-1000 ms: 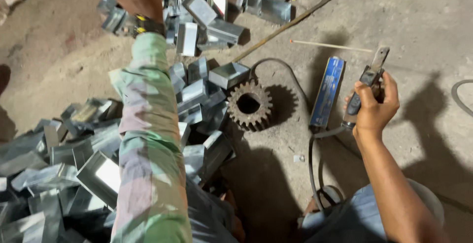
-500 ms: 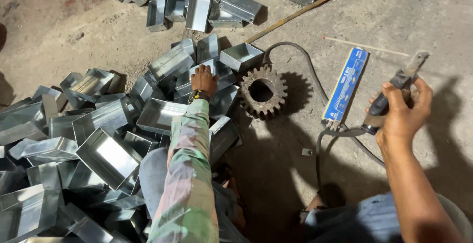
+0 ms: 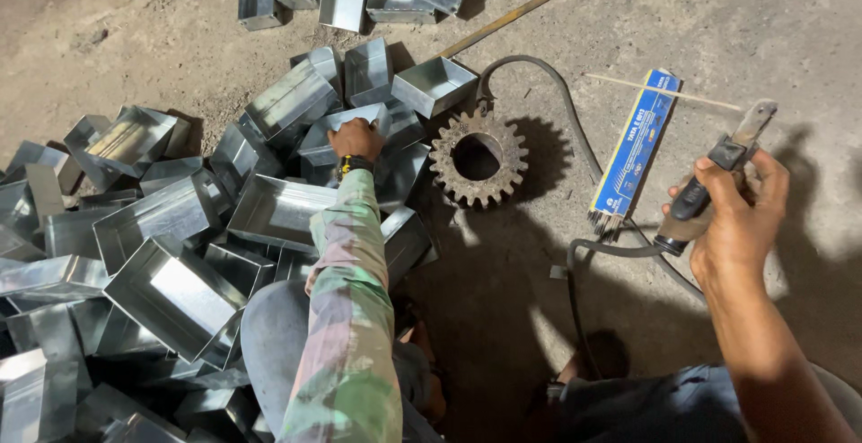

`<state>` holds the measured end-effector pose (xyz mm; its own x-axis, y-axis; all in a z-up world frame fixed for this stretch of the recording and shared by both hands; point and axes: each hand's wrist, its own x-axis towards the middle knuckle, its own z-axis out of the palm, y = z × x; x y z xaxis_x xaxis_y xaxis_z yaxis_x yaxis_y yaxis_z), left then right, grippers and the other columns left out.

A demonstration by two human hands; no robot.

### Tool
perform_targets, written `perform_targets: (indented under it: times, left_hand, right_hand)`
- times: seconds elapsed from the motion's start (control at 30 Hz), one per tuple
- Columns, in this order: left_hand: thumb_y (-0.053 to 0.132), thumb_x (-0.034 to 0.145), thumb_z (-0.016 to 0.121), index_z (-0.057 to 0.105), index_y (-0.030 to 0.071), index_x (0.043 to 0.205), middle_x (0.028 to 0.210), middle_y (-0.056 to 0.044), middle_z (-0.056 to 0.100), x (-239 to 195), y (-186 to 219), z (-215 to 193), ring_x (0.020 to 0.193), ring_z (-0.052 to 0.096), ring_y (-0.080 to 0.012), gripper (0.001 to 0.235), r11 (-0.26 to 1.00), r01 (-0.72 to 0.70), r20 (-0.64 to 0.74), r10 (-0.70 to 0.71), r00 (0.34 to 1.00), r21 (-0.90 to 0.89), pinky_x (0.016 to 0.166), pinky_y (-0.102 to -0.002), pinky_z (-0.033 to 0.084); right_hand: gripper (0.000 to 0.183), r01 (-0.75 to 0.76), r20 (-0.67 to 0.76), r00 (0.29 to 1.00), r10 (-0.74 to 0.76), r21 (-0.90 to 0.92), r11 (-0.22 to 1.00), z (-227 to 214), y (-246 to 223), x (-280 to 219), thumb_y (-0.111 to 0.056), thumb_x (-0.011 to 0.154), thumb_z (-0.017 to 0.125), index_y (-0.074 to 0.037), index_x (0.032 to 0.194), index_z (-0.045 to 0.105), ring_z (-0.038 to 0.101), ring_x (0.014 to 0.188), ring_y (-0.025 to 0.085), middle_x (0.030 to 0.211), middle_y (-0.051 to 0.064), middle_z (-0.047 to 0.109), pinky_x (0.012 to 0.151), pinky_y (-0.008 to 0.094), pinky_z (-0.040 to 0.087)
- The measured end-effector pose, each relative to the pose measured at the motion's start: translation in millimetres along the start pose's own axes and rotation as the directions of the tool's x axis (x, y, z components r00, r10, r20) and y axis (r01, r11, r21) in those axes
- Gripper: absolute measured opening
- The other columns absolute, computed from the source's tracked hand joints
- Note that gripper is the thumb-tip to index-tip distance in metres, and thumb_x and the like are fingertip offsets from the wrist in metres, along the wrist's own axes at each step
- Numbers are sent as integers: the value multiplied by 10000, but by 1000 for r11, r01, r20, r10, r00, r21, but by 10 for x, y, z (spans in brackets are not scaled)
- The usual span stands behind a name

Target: The person welds the corners and seams of small metal boxes by hand, using a handheld welding electrode while another person holds the metal pieces in place on a large gear used as a work surface.

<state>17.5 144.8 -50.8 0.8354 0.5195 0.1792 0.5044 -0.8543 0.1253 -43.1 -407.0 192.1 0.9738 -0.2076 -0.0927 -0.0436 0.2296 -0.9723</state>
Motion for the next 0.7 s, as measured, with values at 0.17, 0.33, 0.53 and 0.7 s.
perform_targets:
  times: [0.17,0.33,0.53,0.7]
  left_hand:
    - [432,977,621,760,83,819,879,-191,744,15,156,-411,843,694,-381,408,942,143,-200,-210,957,-303,798,-528,505]
    - [387,999,717,689,48,843,864,-143,756,85,541,-697,760,677,-250,375,290,130,-66,-581,811,-948,709,-351,495]
    - [269,907,746,637,86,999,943,2,673,-770,1421,-659,827,578,-120,233,-283,-103,9,-369,929,-954,711,-290,467]
    - [205,986,713,601,-41,1144,1034,-125,675,-1429,2307,-443,935,609,-204,313,102,-202,-222,-249,943,-974,846,-369,498]
  right_hand:
    - [522,88,-2,996,-88,38,995,-49,87,21,-4,973,776,-58,1385,461,677,760,191,1036,93,646,678,360,594]
    - [556,215,-34,975,-218,-71,974,-116,202,59,1,941,841,-56,1392,520,639,911,116,1069,50,649,797,277,531]
    - [591,229,-48,970,-238,-148,962,-117,258,52,-40,882,869,-73,1354,516,614,895,97,1056,22,640,781,268,513]
    - [594,273,14,962,-274,-119,954,-25,176,-50,-44,891,877,-74,1363,517,600,925,100,1089,35,618,813,277,525]
